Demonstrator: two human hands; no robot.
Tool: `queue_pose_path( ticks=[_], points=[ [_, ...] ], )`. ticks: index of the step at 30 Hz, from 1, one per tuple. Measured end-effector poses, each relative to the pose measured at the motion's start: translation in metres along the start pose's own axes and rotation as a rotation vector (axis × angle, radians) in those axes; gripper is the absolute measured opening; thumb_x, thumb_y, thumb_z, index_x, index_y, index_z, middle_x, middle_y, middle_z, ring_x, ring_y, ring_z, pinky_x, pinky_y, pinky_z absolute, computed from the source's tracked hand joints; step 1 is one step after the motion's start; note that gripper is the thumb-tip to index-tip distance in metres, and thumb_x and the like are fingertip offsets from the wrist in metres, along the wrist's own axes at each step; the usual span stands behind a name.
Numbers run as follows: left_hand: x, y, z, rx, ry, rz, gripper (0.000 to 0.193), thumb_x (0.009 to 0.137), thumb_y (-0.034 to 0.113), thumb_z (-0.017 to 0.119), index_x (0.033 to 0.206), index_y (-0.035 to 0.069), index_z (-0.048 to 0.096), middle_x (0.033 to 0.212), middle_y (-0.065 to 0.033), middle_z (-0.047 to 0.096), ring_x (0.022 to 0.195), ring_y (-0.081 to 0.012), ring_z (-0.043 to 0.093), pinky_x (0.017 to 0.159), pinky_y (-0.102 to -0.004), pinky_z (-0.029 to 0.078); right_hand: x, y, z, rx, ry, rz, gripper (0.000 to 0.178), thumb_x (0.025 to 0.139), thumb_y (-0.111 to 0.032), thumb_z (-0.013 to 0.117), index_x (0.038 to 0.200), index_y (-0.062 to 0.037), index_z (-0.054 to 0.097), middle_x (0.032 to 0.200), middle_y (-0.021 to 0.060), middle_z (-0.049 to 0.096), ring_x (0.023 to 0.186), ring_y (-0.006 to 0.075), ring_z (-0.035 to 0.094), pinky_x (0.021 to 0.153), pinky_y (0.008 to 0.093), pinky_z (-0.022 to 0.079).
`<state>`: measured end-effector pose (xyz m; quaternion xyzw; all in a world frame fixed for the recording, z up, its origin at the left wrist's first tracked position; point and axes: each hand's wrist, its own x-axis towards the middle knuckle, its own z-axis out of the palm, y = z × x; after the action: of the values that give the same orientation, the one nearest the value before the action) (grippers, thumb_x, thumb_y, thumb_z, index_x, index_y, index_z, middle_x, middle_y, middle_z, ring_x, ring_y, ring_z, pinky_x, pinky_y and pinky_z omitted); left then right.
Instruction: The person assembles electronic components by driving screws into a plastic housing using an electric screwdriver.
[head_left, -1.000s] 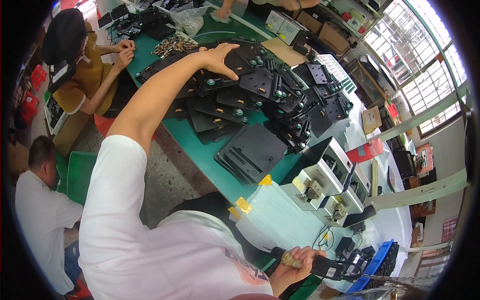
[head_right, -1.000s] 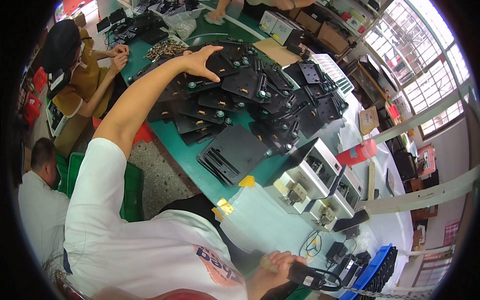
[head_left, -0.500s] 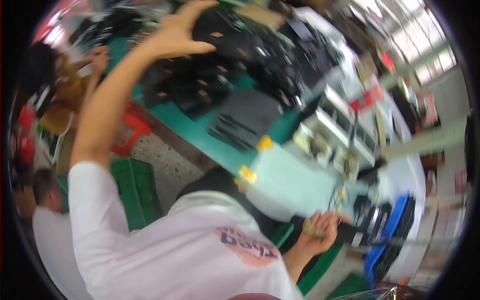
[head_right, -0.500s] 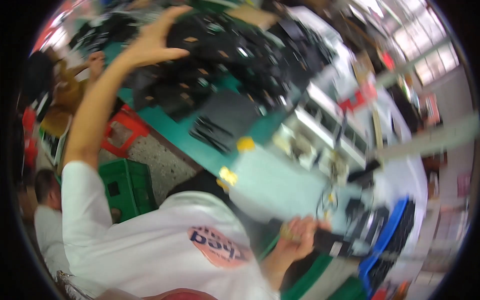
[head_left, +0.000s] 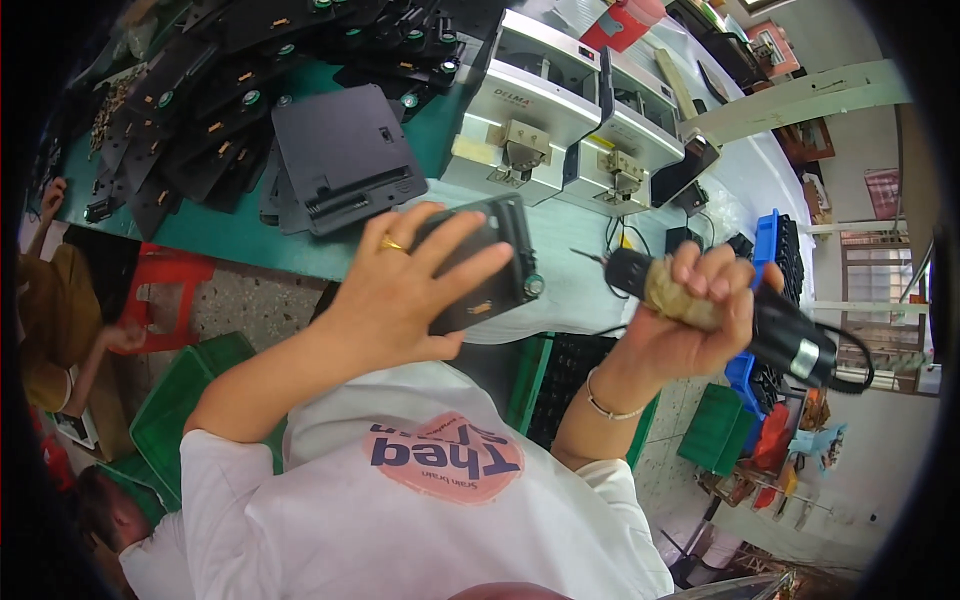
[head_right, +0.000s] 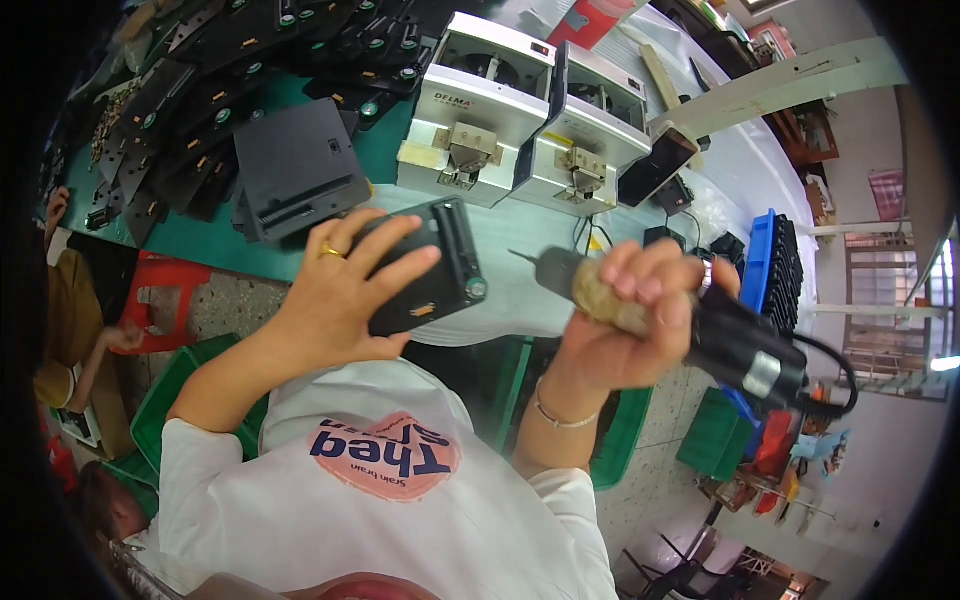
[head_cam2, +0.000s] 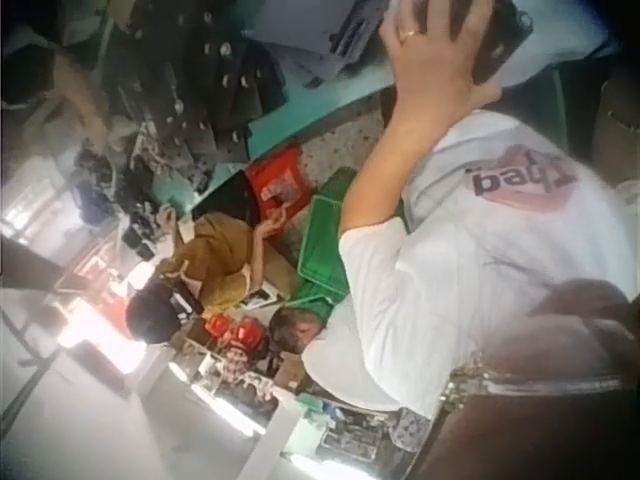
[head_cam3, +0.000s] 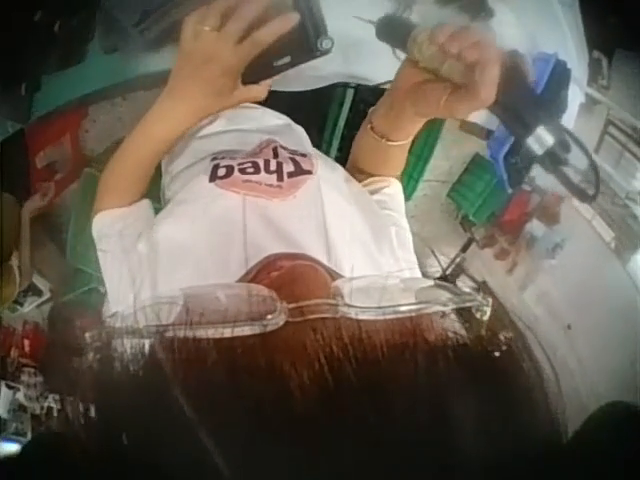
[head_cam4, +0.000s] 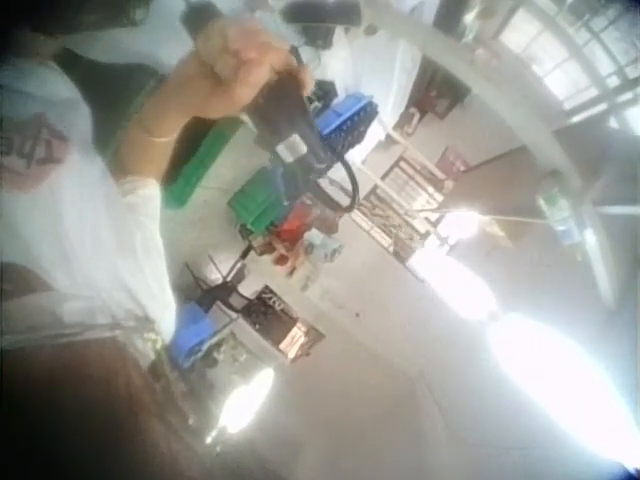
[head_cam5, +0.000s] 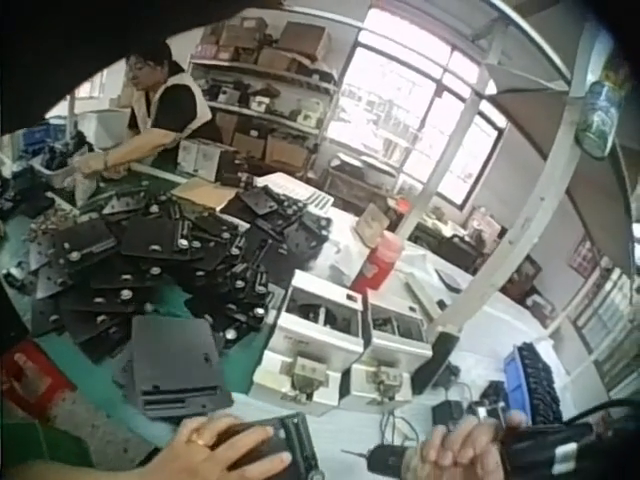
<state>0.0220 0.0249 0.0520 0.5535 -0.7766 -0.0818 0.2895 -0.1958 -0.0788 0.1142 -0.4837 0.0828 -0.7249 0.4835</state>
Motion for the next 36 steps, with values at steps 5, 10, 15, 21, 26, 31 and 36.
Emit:
queue_pose_path(
  ticks=[5,10,15,21,26,31,36],
  points=[
    [0.010,-0.015,0.020,0.041,0.014,0.075,0.082,0.054,0.030,0.080,0.131,0.027,0.053,0.137,-0.0082,0.045,0.123,-0.0354,0.041,0.095,-0.0485,0.034,0.004,0.035,0.009,-0.006,-0.041,0.080,0.040,0.086,-0.010,0.054,0.125,-0.0095,0.046,0.074,0.0025,0.047,0.068,0.0137,0.047,0.063,0.0309,0.045],
    [0.013,-0.035,0.020,0.068,0.074,0.194,0.082,0.055,0.029,0.079,0.131,0.030,0.049,0.132,-0.0080,0.045,0.119,-0.0339,0.044,0.095,-0.0462,0.037,0.002,0.049,0.007,0.000,-0.032,0.143,0.038,0.086,-0.010,0.054,0.123,-0.0112,0.049,0.074,0.0006,0.048,0.067,0.0129,0.046,0.062,0.0288,0.042],
    [0.011,-0.037,0.024,0.063,0.115,0.274,0.077,0.060,0.025,0.075,0.132,0.029,0.048,0.133,-0.0113,0.046,0.122,-0.0380,0.043,0.097,-0.0476,0.037,0.010,0.049,-0.003,0.040,-0.010,0.144,0.033,0.088,-0.009,0.053,0.121,-0.0097,0.050,0.072,0.0006,0.045,0.066,0.0131,0.044,0.061,0.0292,0.040],
    [0.000,-0.045,0.032,-0.135,-0.136,0.166,0.082,0.059,0.028,0.079,0.135,0.030,0.047,0.138,-0.0096,0.043,0.125,-0.0373,0.040,0.099,-0.0492,0.037,0.014,0.048,-0.013,-0.027,0.045,0.119,0.031,0.089,-0.010,0.054,0.120,-0.0095,0.048,0.071,0.0002,0.046,0.067,0.0131,0.044,0.062,0.0299,0.041],
    [0.008,-0.044,0.043,-0.116,-0.313,0.088,0.090,0.060,0.030,0.080,0.141,0.025,0.041,0.142,-0.0135,0.036,0.131,-0.0408,0.032,0.106,-0.0541,0.029,0.003,0.039,-0.017,-0.007,0.083,0.135,0.030,0.089,-0.009,0.056,0.117,-0.0058,0.048,0.071,0.0019,0.046,0.067,0.0134,0.045,0.063,0.0303,0.042],
    [0.006,-0.030,0.039,-0.010,-0.272,0.103,0.086,0.062,0.031,0.081,0.139,0.021,0.043,0.142,-0.0132,0.038,0.133,-0.0372,0.033,0.106,-0.0509,0.031,-0.006,0.029,-0.027,-0.002,0.057,0.126,0.034,0.089,-0.011,0.054,0.122,-0.0105,0.047,0.073,-0.0001,0.045,0.068,0.0128,0.045,0.064,0.0295,0.043],
    [0.011,-0.021,0.002,0.109,0.042,0.219,0.066,0.063,0.031,0.081,0.122,0.014,0.057,0.124,-0.0066,0.056,0.122,-0.0267,0.051,0.102,-0.0472,0.036,-0.010,0.025,-0.036,0.057,0.056,0.125,0.035,0.088,-0.011,0.053,0.123,-0.0105,0.047,0.073,0.0001,0.045,0.069,0.0129,0.045,0.064,0.0299,0.042]
  ],
)
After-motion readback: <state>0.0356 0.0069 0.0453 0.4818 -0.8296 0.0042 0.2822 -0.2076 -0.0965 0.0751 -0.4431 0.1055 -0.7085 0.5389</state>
